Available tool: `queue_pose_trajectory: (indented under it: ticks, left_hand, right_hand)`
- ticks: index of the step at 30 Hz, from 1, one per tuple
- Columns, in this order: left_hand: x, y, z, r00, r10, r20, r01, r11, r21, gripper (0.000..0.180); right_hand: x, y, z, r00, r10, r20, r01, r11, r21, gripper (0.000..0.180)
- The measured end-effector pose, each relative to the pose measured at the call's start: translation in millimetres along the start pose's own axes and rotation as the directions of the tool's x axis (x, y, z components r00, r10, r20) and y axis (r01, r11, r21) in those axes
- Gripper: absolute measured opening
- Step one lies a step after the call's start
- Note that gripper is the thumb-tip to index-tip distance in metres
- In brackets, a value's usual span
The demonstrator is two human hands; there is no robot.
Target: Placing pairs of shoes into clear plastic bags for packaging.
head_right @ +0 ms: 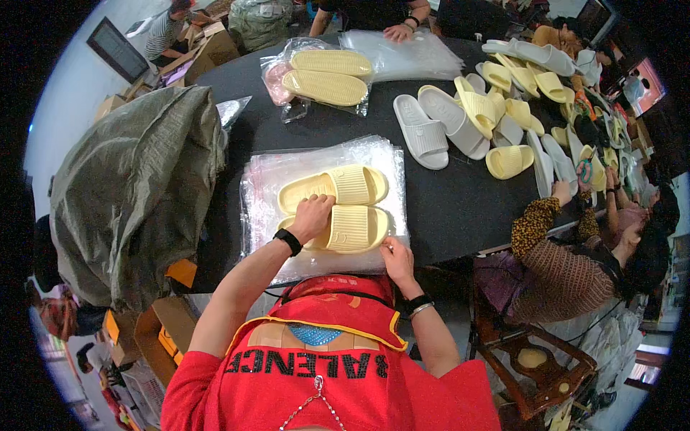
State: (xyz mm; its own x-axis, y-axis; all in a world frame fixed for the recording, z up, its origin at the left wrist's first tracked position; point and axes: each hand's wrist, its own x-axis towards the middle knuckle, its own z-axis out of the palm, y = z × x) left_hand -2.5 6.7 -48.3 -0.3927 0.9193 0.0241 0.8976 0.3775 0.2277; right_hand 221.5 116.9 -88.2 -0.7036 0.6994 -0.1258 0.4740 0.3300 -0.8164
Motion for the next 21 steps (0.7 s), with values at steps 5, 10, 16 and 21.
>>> queue_pose_trajectory:
  ticks: [5,10,16,21]
  left_hand:
    - [9,-38,-10,0.992,-0.125,0.003,0.124,0.983,0.137,0.021]
    - [-6,-108,-44,0.886,-0.441,-0.145,0.458,0.882,0.114,0.015]
    - [-26,-61,-80,0.940,-0.284,-0.187,0.290,0.957,0.006,0.020]
    - [-48,-3,-35,0.985,-0.156,0.069,0.159,0.987,-0.036,0.017]
  right_hand:
    - [-2,-3,-4,1.000,-0.014,-0.011,0.014,1.000,0.007,0.018]
    - [-4,-30,-25,0.999,0.001,0.040,0.012,0.943,-0.332,0.015]
    - [23,-54,-12,0.856,-0.487,0.175,0.497,0.680,-0.539,0.035]
    - [34,-57,24,0.750,-0.515,0.414,0.619,0.768,-0.164,0.077]
